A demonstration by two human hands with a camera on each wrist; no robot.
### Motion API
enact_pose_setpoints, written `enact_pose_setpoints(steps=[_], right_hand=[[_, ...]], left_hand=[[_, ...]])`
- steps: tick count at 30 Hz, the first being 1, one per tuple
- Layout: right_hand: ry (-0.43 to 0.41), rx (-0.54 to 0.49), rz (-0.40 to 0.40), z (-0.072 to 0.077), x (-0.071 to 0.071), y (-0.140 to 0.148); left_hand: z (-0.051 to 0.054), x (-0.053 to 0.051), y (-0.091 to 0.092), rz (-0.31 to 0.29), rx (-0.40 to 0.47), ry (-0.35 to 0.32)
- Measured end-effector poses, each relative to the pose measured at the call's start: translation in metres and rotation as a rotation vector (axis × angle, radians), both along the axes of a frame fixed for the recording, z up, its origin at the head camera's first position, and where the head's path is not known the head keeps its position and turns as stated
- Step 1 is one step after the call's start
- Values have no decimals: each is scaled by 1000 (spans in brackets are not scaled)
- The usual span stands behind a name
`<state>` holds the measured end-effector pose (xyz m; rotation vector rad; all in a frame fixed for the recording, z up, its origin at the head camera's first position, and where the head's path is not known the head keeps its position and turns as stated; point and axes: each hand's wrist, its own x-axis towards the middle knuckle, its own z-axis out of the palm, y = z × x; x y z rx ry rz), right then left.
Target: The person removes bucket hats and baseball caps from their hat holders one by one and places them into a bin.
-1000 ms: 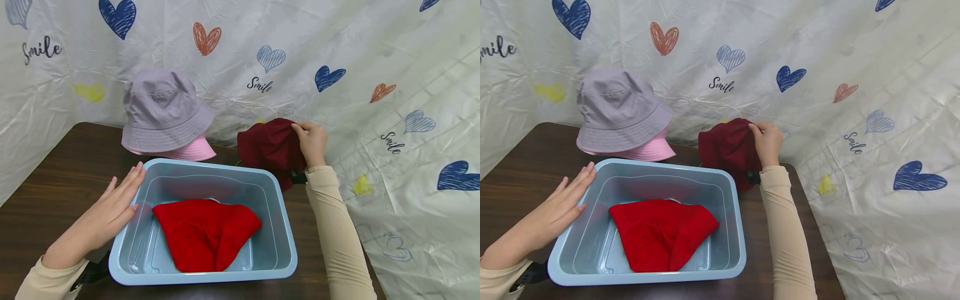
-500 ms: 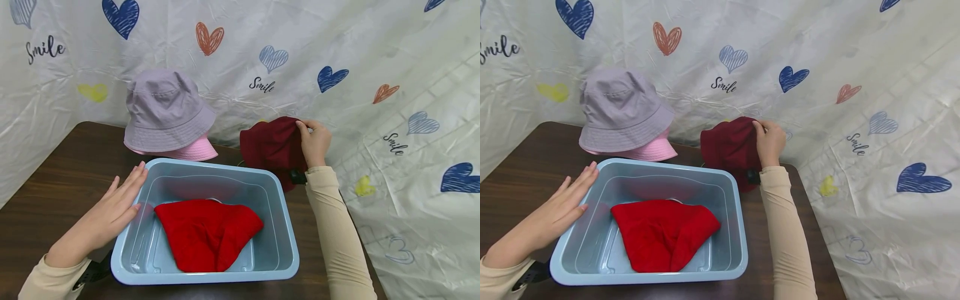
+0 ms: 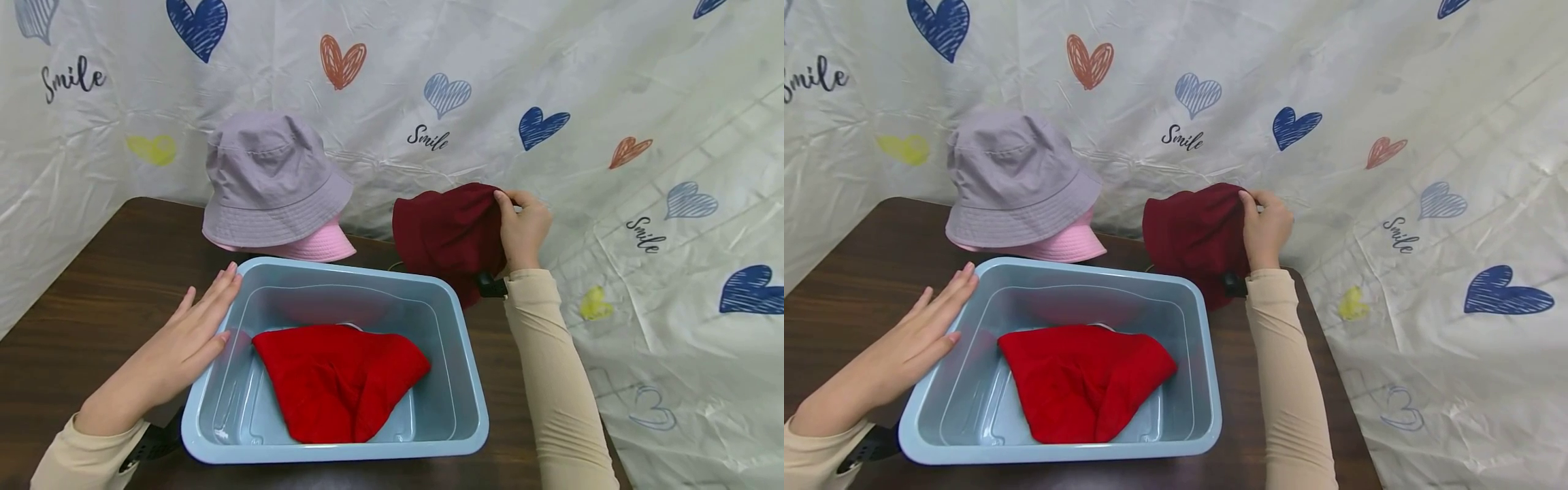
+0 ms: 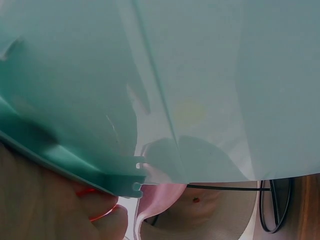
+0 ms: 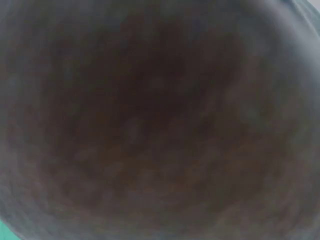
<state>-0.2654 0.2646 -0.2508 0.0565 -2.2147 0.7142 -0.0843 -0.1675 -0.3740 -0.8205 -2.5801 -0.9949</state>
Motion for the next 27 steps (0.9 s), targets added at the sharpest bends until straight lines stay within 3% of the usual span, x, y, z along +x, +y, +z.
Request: enact_pose_setpoints(steps=[11,23,27], right_hand=[[-36,-67,3,-1,4,4],[1,-89,8,-19,7,14],[-21,-85,15,-21,9,12]], left_hand=[[-1,0,0,-6,14,2],[-1,0,0,-5,18,-1],[-2,0,0,-6,20,2]])
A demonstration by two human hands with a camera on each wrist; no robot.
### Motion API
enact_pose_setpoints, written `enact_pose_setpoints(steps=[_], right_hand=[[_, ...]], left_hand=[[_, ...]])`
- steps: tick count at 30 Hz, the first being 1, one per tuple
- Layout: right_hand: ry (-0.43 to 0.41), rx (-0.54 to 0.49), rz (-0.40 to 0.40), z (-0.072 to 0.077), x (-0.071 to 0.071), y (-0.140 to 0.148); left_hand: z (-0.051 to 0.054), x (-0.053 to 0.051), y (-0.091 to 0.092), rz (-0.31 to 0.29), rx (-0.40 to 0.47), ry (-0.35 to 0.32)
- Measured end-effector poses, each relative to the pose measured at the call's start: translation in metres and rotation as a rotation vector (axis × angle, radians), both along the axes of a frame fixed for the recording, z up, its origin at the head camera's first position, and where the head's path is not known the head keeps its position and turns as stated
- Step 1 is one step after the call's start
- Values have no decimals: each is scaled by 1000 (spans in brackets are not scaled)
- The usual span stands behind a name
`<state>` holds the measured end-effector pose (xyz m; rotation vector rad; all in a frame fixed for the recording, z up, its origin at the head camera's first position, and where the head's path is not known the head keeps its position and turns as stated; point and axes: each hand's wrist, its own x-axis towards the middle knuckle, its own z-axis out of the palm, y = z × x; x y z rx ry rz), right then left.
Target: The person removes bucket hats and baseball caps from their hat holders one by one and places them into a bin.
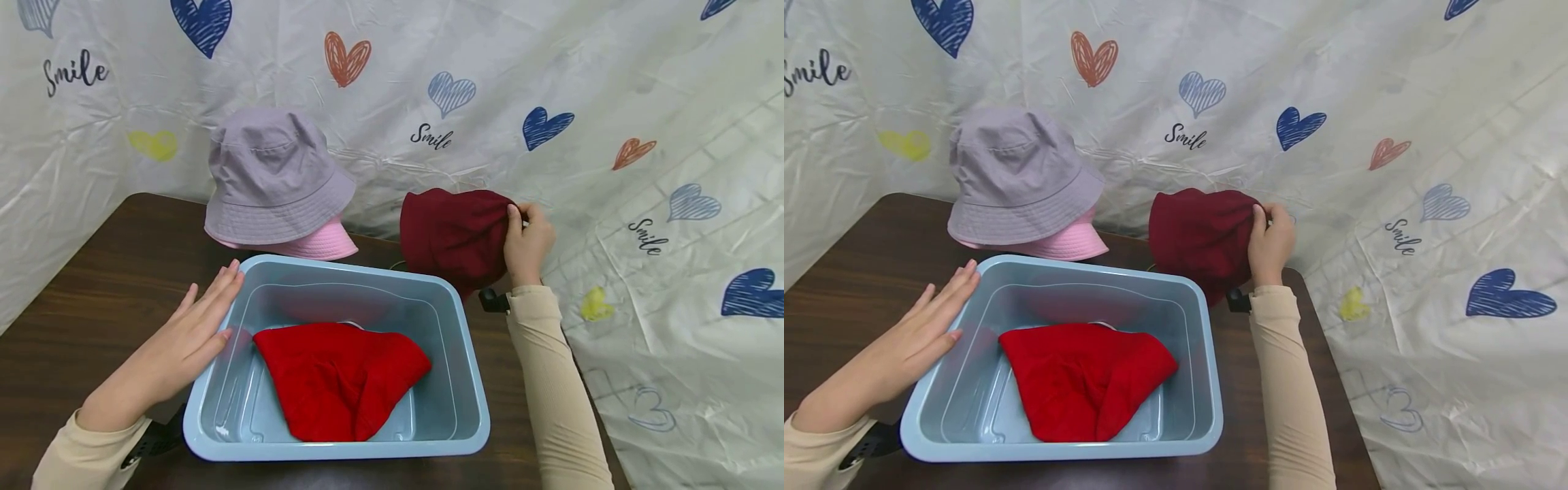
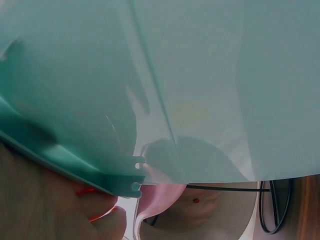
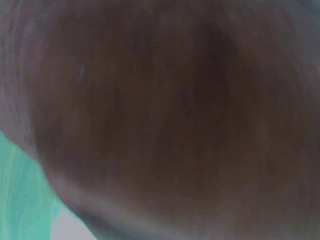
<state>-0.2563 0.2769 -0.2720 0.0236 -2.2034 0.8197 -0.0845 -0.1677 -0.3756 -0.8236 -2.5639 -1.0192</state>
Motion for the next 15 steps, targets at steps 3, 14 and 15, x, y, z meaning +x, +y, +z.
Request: enact_pose_setpoints(steps=[3,14,15], right_hand=[[-5,10,34,1,0,-3],[58,-26,144,5,-6,-5],[45,-38,149,6,-6,-3]], left_hand=[[1,0,0,-1,-3,-2],[-2,-2,-1,-4,-6,16],[-2,-2,-2,-4,-6,20]])
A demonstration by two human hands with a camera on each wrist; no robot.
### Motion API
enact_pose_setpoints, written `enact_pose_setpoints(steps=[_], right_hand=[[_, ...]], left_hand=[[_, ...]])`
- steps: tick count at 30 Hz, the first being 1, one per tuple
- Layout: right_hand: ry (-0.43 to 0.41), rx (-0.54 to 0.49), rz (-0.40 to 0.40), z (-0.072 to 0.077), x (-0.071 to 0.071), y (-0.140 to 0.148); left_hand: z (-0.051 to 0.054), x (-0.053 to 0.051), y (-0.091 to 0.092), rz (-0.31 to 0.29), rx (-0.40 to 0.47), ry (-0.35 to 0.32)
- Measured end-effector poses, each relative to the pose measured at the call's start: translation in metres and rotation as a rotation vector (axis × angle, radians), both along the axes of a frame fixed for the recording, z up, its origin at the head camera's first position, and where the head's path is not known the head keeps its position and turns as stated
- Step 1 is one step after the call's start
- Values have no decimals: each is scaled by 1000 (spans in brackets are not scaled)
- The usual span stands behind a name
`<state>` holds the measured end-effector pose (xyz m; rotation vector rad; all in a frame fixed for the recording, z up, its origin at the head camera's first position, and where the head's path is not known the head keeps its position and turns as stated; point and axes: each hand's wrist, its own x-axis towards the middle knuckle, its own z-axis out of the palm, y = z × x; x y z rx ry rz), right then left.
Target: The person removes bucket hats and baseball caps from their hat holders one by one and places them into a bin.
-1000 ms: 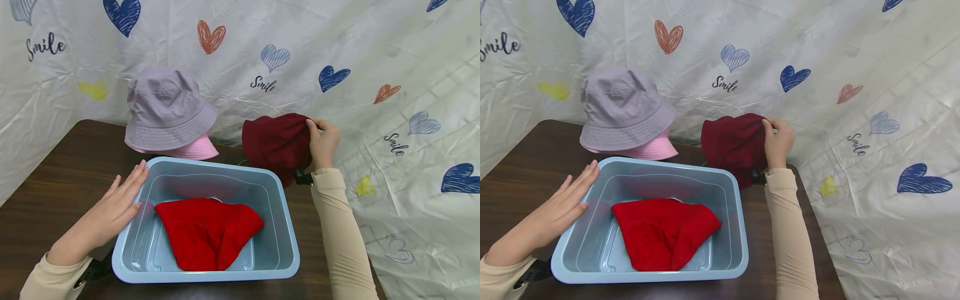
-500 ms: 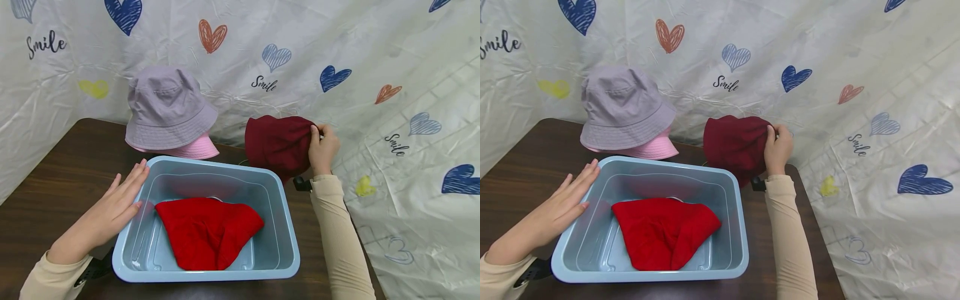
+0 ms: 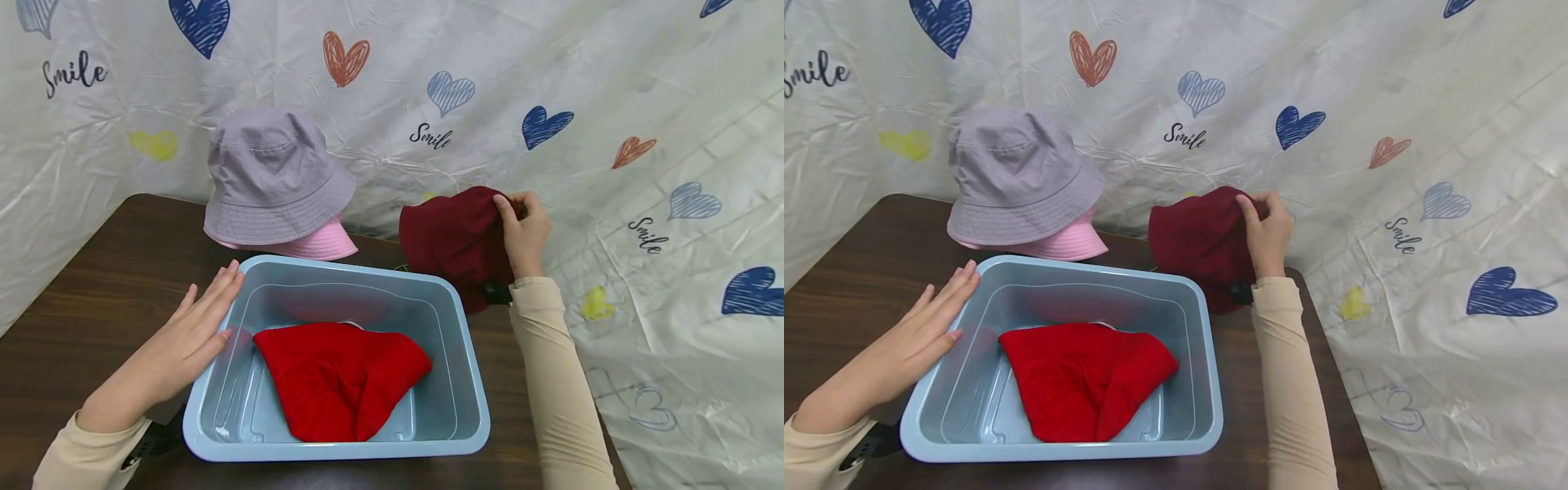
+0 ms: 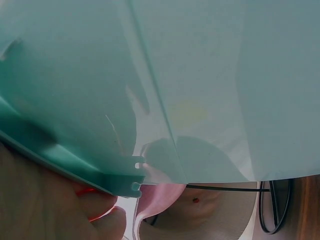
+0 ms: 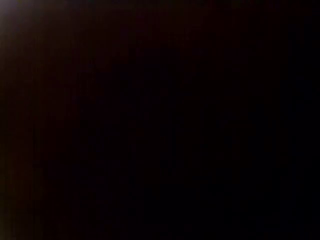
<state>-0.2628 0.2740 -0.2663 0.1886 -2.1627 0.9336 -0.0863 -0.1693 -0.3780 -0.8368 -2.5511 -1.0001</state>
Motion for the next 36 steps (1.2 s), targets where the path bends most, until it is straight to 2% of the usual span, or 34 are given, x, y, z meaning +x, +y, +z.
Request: enact_pose_setpoints(steps=[7,10,17,24,28,34,36], right_hand=[[-155,59,35,1,4,9],[-181,88,59,1,6,10],[-138,108,79,1,6,9],[-24,101,82,3,6,3],[4,-5,125,3,5,5],[-26,-373,297,1,9,13],[-16,-471,331,1,10,16]], left_hand=[[1,1,1,5,-1,-11],[2,1,1,6,-3,-15],[3,1,2,6,0,-21],[2,2,2,7,11,-34],[1,2,2,7,17,-36],[2,2,3,6,26,-37],[2,2,3,5,29,-38]])
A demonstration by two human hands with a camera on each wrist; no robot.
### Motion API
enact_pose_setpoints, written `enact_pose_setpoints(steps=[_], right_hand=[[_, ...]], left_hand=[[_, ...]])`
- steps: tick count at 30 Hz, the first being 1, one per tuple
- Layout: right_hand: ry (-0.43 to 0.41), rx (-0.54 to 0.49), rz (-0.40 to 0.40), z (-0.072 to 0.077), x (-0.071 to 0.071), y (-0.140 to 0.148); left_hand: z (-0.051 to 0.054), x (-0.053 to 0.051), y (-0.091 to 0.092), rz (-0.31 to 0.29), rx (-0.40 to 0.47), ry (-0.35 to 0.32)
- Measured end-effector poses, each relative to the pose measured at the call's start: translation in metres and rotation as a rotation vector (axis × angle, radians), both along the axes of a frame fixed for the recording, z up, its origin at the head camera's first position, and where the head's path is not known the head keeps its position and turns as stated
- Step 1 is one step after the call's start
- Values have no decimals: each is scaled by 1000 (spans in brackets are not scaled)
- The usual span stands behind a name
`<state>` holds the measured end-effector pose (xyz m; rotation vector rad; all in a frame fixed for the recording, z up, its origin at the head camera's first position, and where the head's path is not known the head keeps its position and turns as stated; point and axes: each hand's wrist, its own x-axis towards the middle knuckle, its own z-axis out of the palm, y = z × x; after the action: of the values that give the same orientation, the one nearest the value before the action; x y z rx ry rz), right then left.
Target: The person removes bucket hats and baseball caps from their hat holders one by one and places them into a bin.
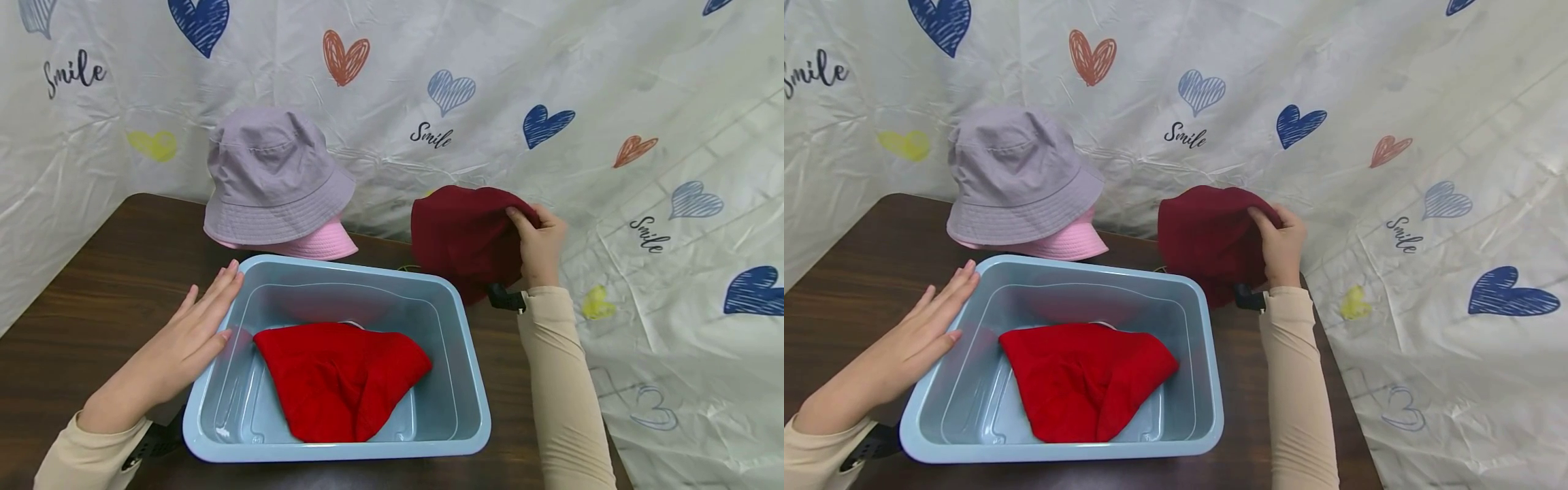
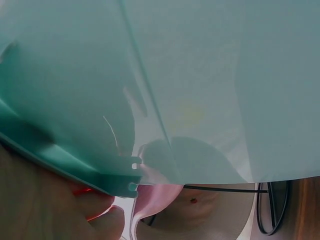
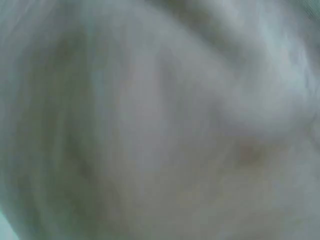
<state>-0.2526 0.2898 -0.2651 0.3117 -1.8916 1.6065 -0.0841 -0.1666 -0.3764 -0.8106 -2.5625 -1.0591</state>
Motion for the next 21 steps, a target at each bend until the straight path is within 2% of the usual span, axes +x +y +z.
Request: enact_pose_setpoints(steps=[3,6,12,14,21], right_hand=[[18,-120,19,0,2,5],[25,-185,15,-1,3,9],[1,-100,-3,-9,6,15],[-6,-101,4,-13,7,16],[-23,-222,13,-33,10,21]], left_hand=[[0,0,0,-3,8,-3],[-1,0,0,-5,12,-3],[0,0,0,-8,31,-8],[-1,0,0,-10,37,-9],[-2,-1,0,-11,38,-7]])
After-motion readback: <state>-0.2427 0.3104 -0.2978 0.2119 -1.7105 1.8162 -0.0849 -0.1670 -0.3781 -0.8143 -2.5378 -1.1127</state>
